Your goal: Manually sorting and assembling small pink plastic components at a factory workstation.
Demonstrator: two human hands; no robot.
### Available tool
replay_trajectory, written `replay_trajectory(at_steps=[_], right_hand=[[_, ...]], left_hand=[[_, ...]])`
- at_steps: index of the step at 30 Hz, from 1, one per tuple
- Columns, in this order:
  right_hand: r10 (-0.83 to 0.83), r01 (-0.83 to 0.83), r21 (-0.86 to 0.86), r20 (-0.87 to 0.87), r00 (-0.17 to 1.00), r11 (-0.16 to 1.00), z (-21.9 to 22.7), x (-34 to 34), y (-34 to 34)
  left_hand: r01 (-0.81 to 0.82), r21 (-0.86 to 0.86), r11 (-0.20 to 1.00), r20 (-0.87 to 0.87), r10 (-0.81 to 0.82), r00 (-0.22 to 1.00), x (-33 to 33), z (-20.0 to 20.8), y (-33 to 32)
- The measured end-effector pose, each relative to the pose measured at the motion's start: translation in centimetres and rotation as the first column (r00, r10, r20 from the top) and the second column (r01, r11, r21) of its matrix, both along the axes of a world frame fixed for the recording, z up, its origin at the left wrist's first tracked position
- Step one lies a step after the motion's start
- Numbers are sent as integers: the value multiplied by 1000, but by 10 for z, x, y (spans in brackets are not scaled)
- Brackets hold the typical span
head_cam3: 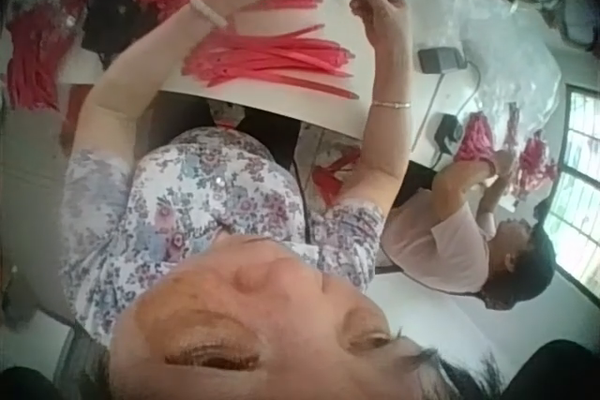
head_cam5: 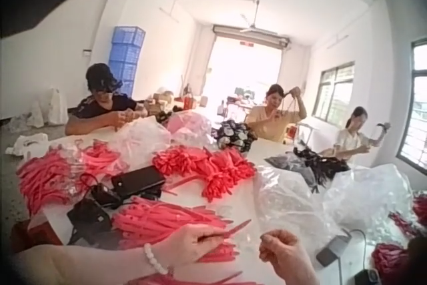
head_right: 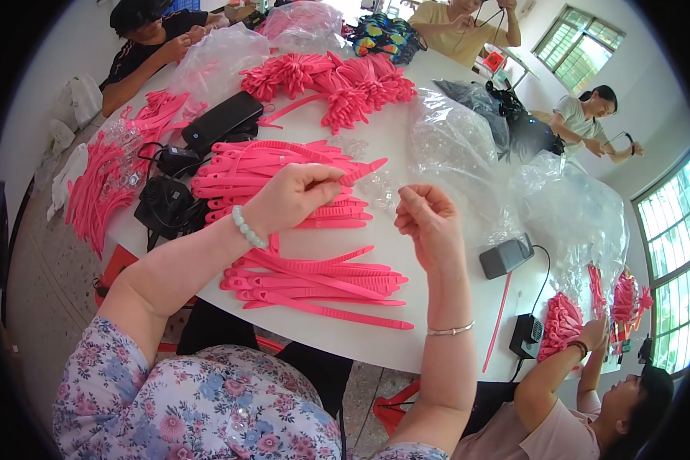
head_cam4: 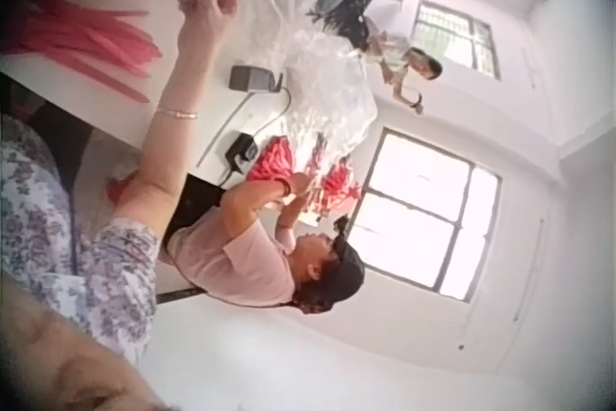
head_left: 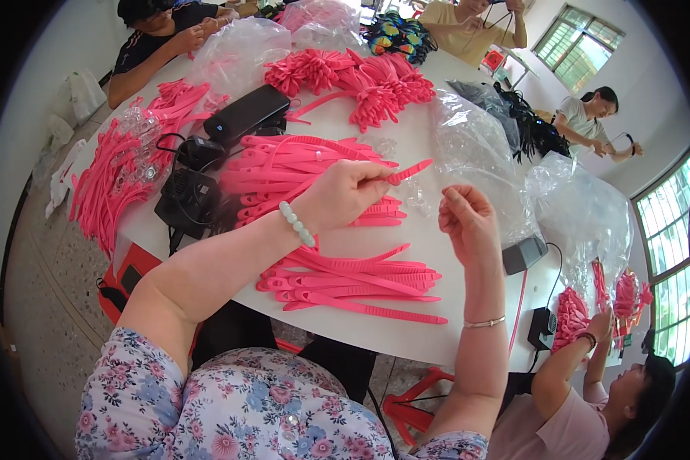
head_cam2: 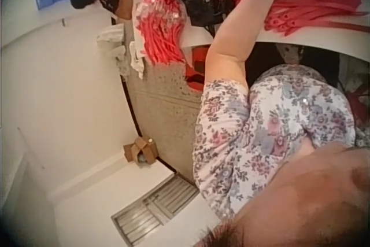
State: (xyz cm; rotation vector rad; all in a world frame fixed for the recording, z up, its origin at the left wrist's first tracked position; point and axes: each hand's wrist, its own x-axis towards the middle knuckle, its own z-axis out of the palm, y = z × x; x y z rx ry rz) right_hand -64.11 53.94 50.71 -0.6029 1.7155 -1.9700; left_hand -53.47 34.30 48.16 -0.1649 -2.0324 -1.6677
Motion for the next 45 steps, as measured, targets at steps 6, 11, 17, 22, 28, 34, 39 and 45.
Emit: replay_trajectory(at_steps=[6,11,17,22,28,34,39,45], right_hand=[[111,-109,-28,98,989,994,-4,14,-2],[98,-96,-36,65,993,995,-3,19,4],[93,-84,-90,107,990,992,-10,21,0],[108,-97,-90,128,986,991,-11,24,-5],[119,-111,-70,123,985,991,-14,25,-7],[97,-93,-43,134,986,995,-14,25,-7],[125,-118,-58,138,982,991,-15,25,-8],[84,-81,-45,56,995,996,-14,27,-7]], left_hand=[[27,189,982,145,-55,988,6,2,-7],[-17,214,977,121,-9,993,15,7,0],[-92,260,961,107,66,992,17,1,4],[-139,182,973,43,133,990,20,3,7],[-147,43,988,-31,148,988,21,2,9],[-134,54,989,-90,139,986,22,3,10],[-168,19,986,-53,169,984,22,1,9],[-174,53,983,-51,176,983,19,0,9]])
